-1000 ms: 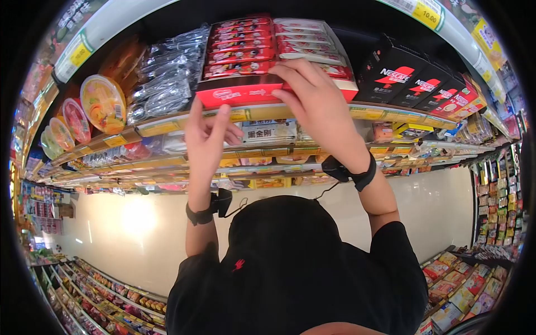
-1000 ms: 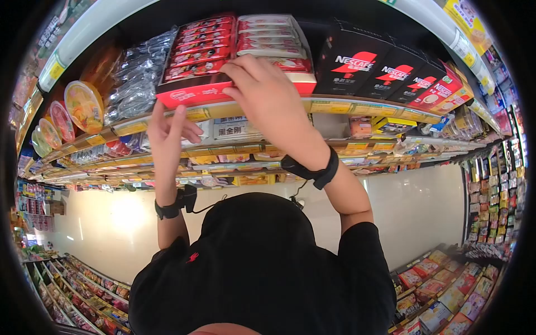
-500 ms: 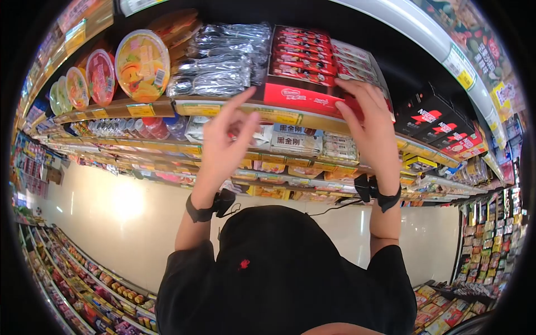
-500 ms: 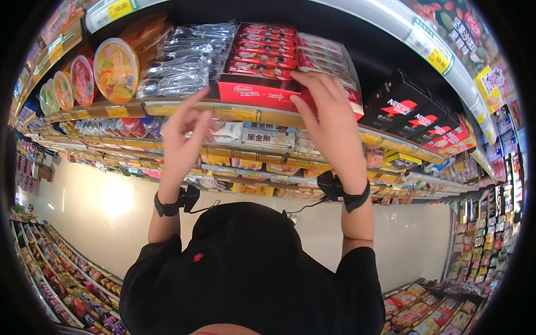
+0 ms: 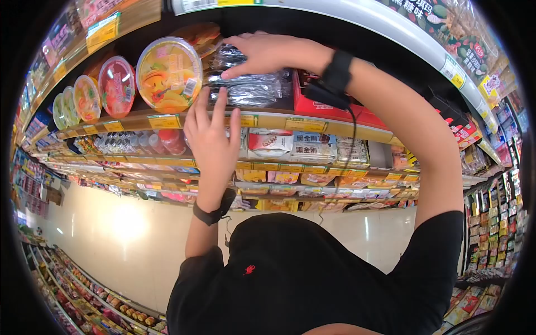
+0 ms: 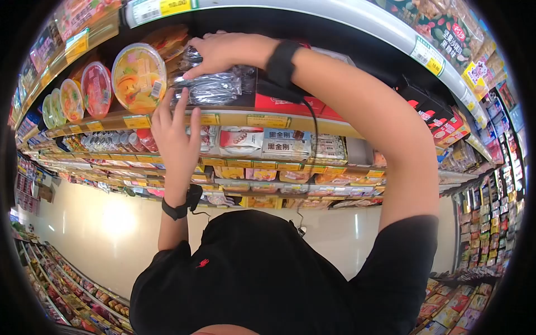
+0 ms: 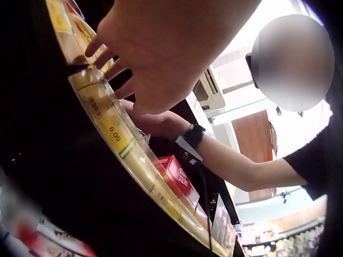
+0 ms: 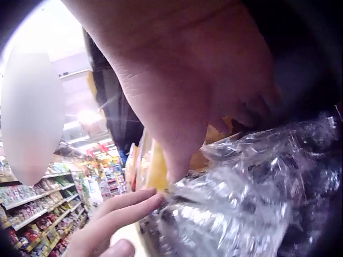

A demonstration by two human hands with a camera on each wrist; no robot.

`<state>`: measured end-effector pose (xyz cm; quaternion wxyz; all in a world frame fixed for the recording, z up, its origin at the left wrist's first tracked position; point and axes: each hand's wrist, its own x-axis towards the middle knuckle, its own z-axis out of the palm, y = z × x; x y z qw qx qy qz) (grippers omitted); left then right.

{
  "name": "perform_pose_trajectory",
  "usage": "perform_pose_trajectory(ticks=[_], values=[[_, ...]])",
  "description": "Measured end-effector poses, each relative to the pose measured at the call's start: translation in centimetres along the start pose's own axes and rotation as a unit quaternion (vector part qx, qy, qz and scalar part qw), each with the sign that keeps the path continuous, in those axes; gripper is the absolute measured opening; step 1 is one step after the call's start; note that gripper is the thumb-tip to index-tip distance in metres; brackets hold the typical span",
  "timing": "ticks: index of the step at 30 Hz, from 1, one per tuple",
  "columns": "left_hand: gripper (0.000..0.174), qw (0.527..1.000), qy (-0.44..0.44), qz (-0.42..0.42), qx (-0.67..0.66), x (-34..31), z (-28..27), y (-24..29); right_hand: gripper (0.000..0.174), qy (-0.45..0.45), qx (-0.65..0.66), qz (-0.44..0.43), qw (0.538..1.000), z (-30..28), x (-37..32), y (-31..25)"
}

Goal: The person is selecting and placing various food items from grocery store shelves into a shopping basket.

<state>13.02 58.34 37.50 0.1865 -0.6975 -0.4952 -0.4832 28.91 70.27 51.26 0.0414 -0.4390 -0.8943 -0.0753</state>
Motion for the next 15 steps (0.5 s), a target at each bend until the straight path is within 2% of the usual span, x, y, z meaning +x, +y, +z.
perform_pose_trajectory(ticks=[4, 9, 15], values=[[0.045, 1.0, 0.01, -0.01, -0.011, -0.2, 0.1, 0.2, 0.131, -0.171, 0.035, 0.047, 0.983, 0.9, 5.0, 0.9], [0.047, 0.999, -0.006, -0.025, -0.032, -0.1, 0.1, 0.6, 0.129, -0.198, 0.022, 0.022, 0.98, 0.0, 5.7, 1.3], [0.051, 1.0, -0.009, 0.002, 0.008, 0.0, 1.0, 1.3, 0.127, -0.187, 0.05, 0.023, 0.981, 0.5, 5.1, 2.3]])
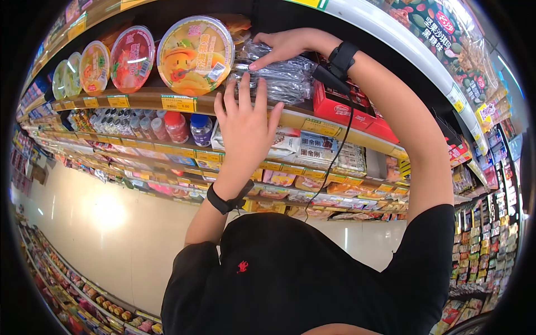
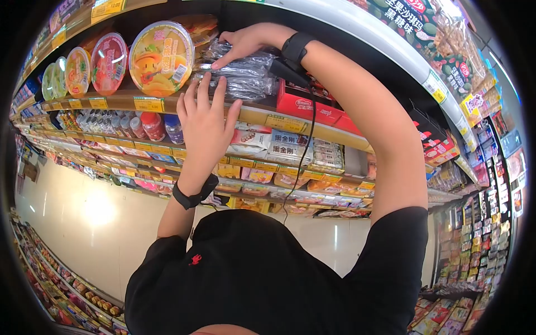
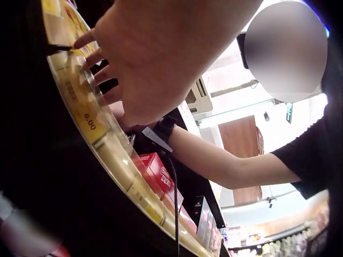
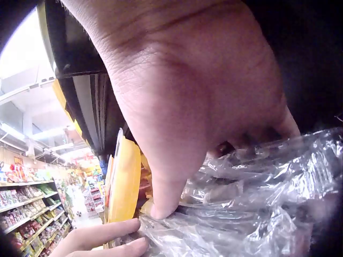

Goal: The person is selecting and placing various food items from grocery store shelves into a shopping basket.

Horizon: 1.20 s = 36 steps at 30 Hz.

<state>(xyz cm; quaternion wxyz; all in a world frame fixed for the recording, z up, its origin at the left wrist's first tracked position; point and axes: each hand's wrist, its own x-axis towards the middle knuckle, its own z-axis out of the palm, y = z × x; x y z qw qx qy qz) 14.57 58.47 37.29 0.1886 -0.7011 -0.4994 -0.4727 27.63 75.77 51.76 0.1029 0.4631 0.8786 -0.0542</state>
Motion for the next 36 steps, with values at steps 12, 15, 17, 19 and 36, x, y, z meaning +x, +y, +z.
perform_pose_trajectory(ticks=[12, 15, 17, 19, 36], values=[[0.055, 1.0, -0.006, -0.009, -0.024, 1.6, -0.1, -0.4, 0.112, -0.013, -0.034, -0.004, 0.999, -0.9, -0.6, -0.3], [0.057, 1.0, -0.003, 0.007, -0.007, 2.0, 0.8, -0.3, 0.111, -0.027, -0.044, -0.002, 0.999, -1.2, -0.6, -0.3], [0.058, 0.999, 0.002, 0.02, -0.029, 1.8, 1.2, -0.1, 0.113, -0.034, -0.028, -0.01, 0.999, -1.4, -0.2, -0.1], [0.058, 0.998, 0.003, 0.025, -0.051, 1.6, 1.2, 0.1, 0.113, -0.04, -0.046, -0.004, 0.998, -1.8, -0.3, -0.4], [0.066, 0.999, 0.01, -0.015, -0.039, 2.3, 1.0, -0.6, 0.109, -0.035, 0.011, -0.002, 0.999, -1.3, -0.6, 2.5]])
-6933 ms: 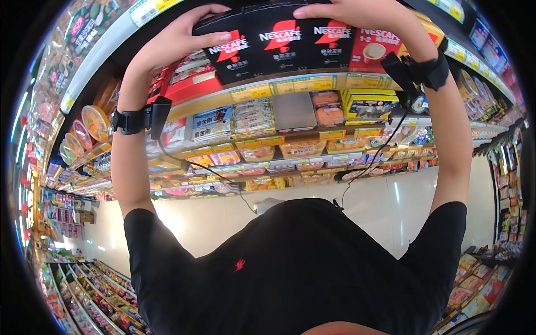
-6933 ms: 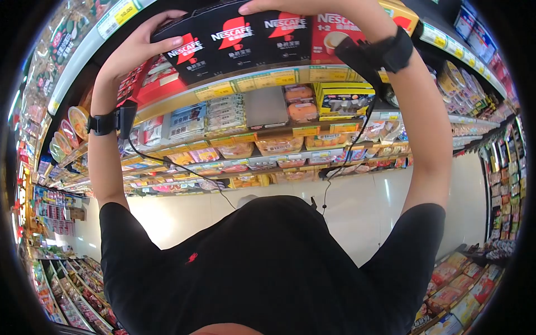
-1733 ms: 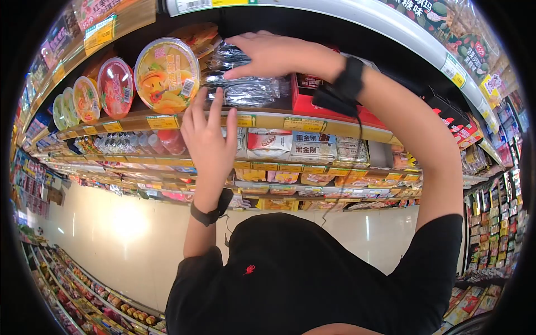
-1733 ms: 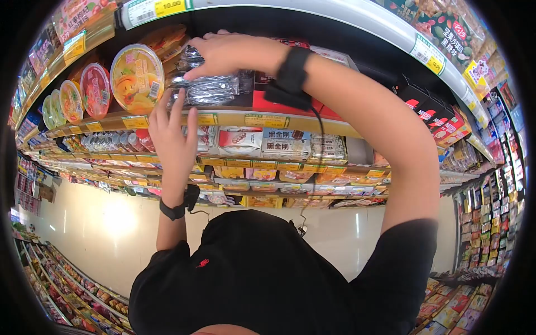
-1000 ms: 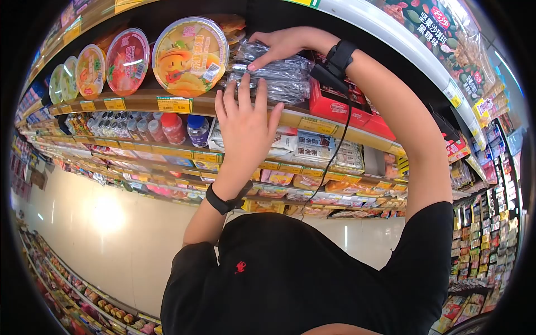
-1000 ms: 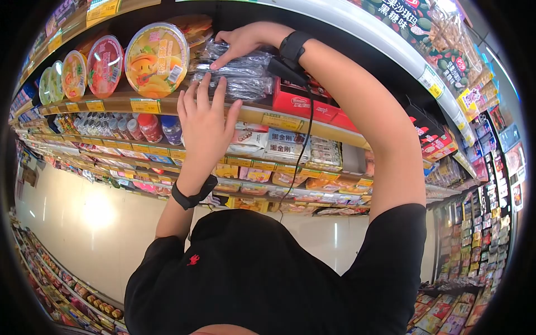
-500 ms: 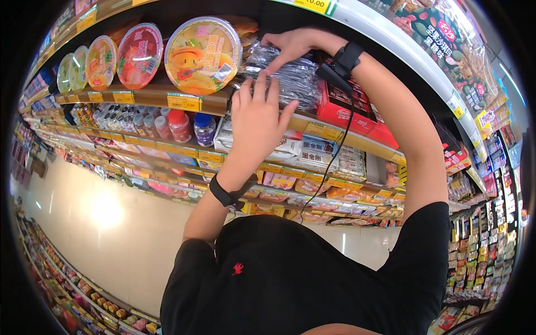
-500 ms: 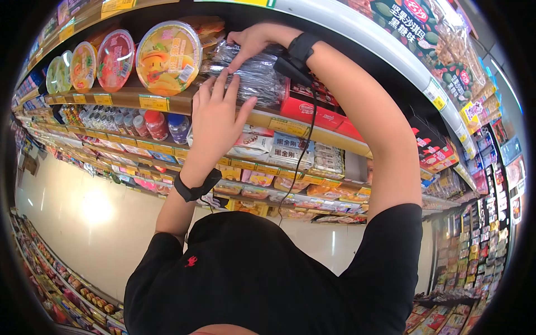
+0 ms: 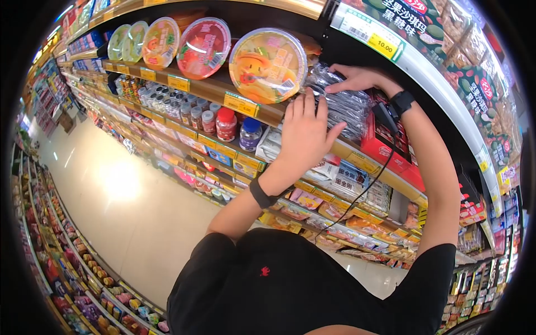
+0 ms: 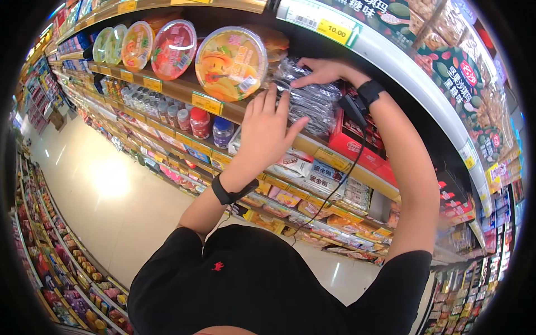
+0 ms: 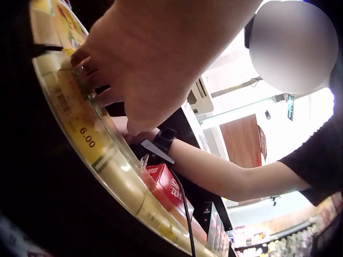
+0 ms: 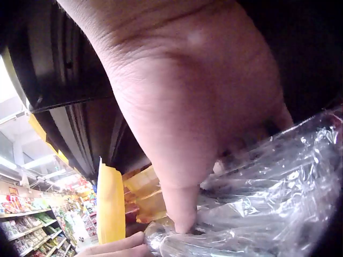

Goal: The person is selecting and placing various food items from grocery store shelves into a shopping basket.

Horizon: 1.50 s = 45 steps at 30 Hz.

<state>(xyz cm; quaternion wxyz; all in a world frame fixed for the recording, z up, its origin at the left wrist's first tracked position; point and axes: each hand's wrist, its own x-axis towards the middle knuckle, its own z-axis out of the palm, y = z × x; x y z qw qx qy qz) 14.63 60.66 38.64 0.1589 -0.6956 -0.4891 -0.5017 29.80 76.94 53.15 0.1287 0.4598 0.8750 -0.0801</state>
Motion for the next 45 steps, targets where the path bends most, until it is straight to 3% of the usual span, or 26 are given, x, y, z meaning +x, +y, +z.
perform_pose_trajectory(ticks=[5, 11, 15, 16, 18, 22, 24, 26, 30, 35, 37, 41, 45], values=[[0.062, 0.999, -0.018, 0.003, -0.041, -0.1, -0.5, -0.1, 0.086, 0.02, -0.017, -0.009, 1.0, 0.4, 0.2, 0.5], [0.053, 0.997, -0.025, 0.018, -0.077, -0.4, -0.7, -1.0, 0.084, 0.006, -0.043, 0.004, 0.999, 0.2, 0.0, -0.1], [0.047, 0.995, -0.019, 0.045, -0.09, -0.5, -1.3, -1.1, 0.092, 0.013, -0.039, -0.014, 0.999, 0.6, 0.0, 0.7], [0.046, 0.994, -0.017, 0.053, -0.098, -0.6, -1.5, -1.2, 0.1, 0.047, -0.014, -0.037, 0.998, 0.6, -0.6, 0.2], [0.038, 0.984, 0.013, 0.071, -0.166, -1.2, -2.1, -1.0, 0.093, 0.087, 0.048, -0.057, 0.993, 0.5, -1.9, -1.7], [0.034, 0.951, 0.014, 0.089, -0.296, -4.9, -1.7, -1.2, 0.073, 0.227, 0.048, -0.081, 0.969, 1.0, -4.3, -6.8], [0.033, 0.94, -0.001, 0.08, -0.331, -6.6, -0.8, -1.4, 0.059, 0.278, 0.195, -0.119, 0.933, 1.5, -3.8, -9.0], [0.033, 0.933, -0.023, 0.069, -0.352, -8.3, -0.7, -1.2, 0.044, 0.337, 0.247, -0.14, 0.898, 1.6, -3.0, -11.0], [0.034, 0.938, -0.083, 0.026, -0.336, -11.4, -3.5, -1.3, 0.031, 0.385, 0.216, -0.102, 0.891, 1.9, -0.2, -10.9], [0.035, 0.942, -0.113, -0.057, -0.31, -15.1, -10.3, -4.8, 0.026, 0.39, 0.284, -0.108, 0.869, 3.6, -0.9, -11.6], [0.035, 0.932, -0.121, -0.12, -0.319, -17.6, -12.8, -6.7, 0.026, 0.462, 0.25, -0.141, 0.839, 4.6, -1.5, -12.3], [0.035, 0.965, -0.158, -0.058, -0.203, -17.6, -18.1, -9.7, 0.023, 0.501, 0.279, -0.16, 0.804, 6.5, -2.6, -14.5], [0.037, 0.947, -0.136, -0.116, -0.266, -15.7, -19.3, -13.0, 0.021, 0.511, 0.297, -0.129, 0.796, 7.8, -4.5, -17.5]])
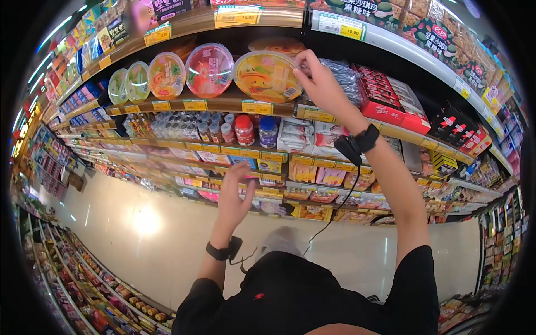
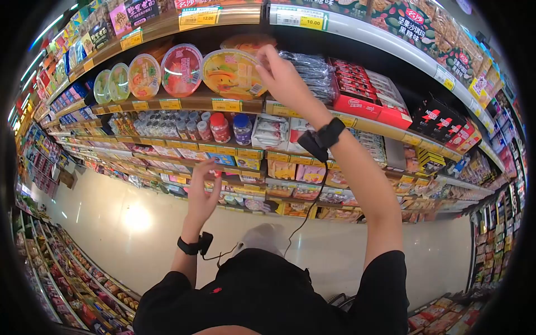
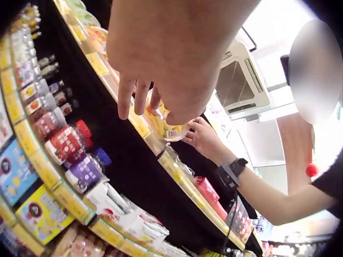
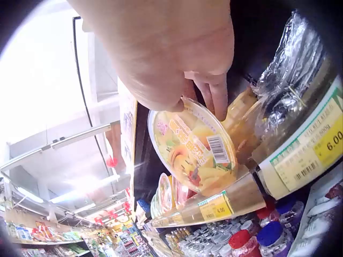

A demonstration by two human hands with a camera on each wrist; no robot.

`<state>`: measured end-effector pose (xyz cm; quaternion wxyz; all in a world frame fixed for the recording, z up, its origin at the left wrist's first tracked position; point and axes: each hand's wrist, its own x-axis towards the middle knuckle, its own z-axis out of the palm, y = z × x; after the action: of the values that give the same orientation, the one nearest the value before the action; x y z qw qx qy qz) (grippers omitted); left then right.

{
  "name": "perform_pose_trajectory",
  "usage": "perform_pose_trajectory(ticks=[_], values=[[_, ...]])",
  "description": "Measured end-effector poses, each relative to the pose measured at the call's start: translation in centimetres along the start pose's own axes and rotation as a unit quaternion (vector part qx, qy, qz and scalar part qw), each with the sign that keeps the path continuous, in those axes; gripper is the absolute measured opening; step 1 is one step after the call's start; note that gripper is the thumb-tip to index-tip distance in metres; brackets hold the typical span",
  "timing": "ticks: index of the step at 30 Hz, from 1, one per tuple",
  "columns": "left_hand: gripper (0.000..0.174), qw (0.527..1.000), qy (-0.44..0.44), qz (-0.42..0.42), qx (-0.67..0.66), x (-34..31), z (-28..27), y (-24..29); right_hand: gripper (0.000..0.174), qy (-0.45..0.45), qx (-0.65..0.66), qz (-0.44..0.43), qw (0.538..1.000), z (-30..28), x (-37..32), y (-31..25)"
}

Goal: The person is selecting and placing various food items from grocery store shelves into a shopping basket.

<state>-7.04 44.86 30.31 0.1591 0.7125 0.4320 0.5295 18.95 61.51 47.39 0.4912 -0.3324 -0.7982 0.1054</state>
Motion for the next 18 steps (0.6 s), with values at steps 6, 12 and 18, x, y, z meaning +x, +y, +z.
perform_pose_trajectory(ticks=[6, 12, 18], values=[[0.043, 0.996, -0.002, 0.087, 0.037, 8.3, -2.5, -2.5, 0.037, 0.033, 0.04, 0.037, 0.998, 1.9, -0.7, -0.6], [0.053, 0.991, 0.013, 0.123, -0.056, 15.6, -1.7, -6.1, 0.057, 0.039, -0.048, 0.115, 0.991, 2.9, 0.6, -0.9], [0.049, 0.982, -0.036, 0.115, -0.147, 19.8, -2.7, -9.0, 0.05, 0.086, -0.01, 0.145, 0.986, 4.5, -1.3, -1.1]])
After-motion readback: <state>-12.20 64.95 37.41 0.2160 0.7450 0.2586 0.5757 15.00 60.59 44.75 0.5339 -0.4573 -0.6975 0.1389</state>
